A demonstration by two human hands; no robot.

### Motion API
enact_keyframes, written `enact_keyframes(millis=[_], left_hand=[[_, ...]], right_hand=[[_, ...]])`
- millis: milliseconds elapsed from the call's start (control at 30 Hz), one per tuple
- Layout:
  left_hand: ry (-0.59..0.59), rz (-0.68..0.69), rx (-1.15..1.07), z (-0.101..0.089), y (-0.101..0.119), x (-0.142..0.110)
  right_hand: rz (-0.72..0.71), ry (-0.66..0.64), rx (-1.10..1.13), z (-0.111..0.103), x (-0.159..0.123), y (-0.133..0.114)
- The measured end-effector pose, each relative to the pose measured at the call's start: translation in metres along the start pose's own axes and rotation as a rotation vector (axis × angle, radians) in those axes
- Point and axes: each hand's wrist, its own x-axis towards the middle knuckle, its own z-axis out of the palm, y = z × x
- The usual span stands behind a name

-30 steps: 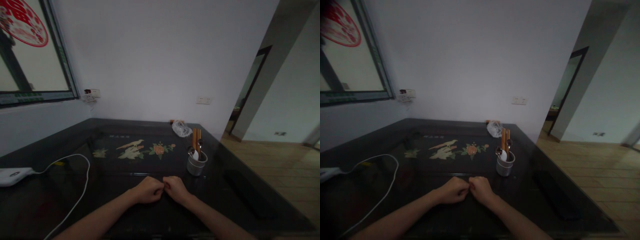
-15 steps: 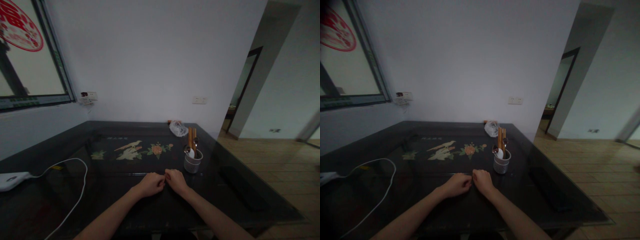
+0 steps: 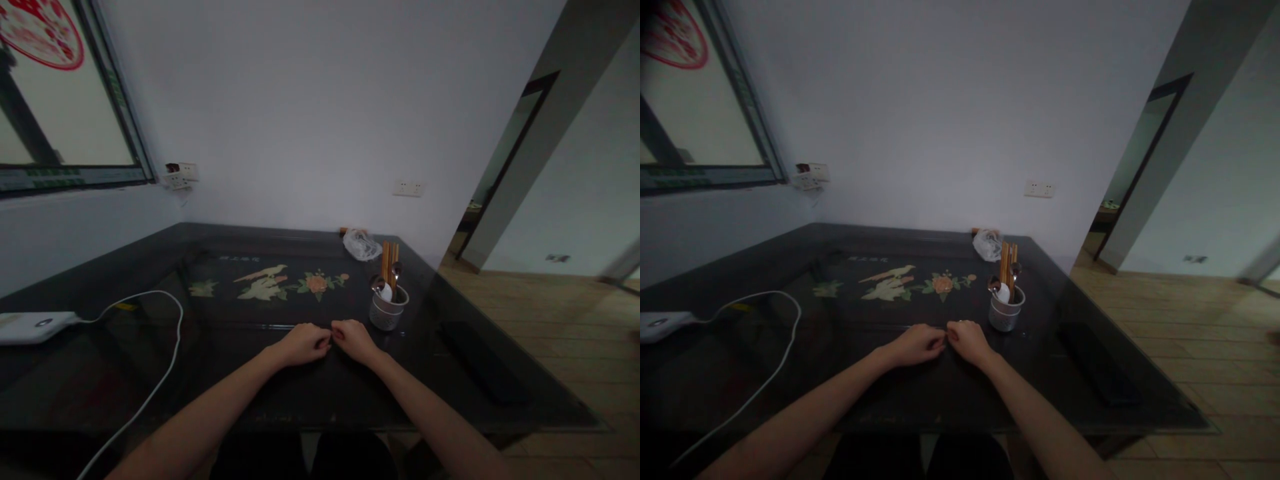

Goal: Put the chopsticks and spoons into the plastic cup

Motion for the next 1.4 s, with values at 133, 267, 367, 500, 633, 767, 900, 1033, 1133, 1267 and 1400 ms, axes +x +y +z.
enact_keyframes(millis=[133, 267, 367, 500, 633, 767, 900, 1033, 1133, 1267, 1400], left_hand=[[-0.007, -0.008, -0.008, -0.0007, 0.0001, 0.0001], [-0.007, -0.016, -0.03, -0.0019, 0.0013, -0.0003], [-0.003, -0.012, -0.032, -0.0027, 0.0018, -0.0006], [-0.006, -0.013, -0.028, -0.0037, 0.0022, -0.0004], [-0.014, -0.02, -0.018, -0.0042, 0.0029, -0.0002], [-0.008, -0.018, 0.003, -0.0042, 0.0035, -0.0006], [-0.013, -0.026, 0.01, -0.0046, 0.0043, -0.001], [-0.016, -0.038, 0.018, -0.0056, 0.0055, -0.0013], [-0.02, -0.033, 0.012, -0.0057, 0.0056, -0.0013], [-0.013, -0.022, 0.015, -0.0035, 0.0035, -0.0008], [-0.002, -0.01, 0.026, -0.0015, 0.0019, -0.0005]], right_hand=[[0.007, 0.007, 0.079, 0.0021, 0.0019, 0.004], [-0.008, 0.034, 0.135, 0.0039, 0.003, 0.0066], [-0.013, 0.043, 0.143, 0.004, 0.0026, 0.007], [-0.015, 0.046, 0.151, 0.0031, 0.0019, 0.0064], [-0.02, 0.046, 0.161, 0.0028, 0.0017, 0.0063], [-0.021, 0.051, 0.172, 0.0036, 0.0017, 0.0073], [-0.024, 0.054, 0.175, 0.0048, 0.002, 0.0089], [-0.025, 0.054, 0.177, 0.005, 0.0024, 0.0093], [-0.011, 0.044, 0.177, 0.0043, 0.0022, 0.0086], [-0.008, 0.041, 0.182, 0.0032, 0.0017, 0.0082], [-0.018, 0.048, 0.179, 0.0035, 0.0019, 0.009]])
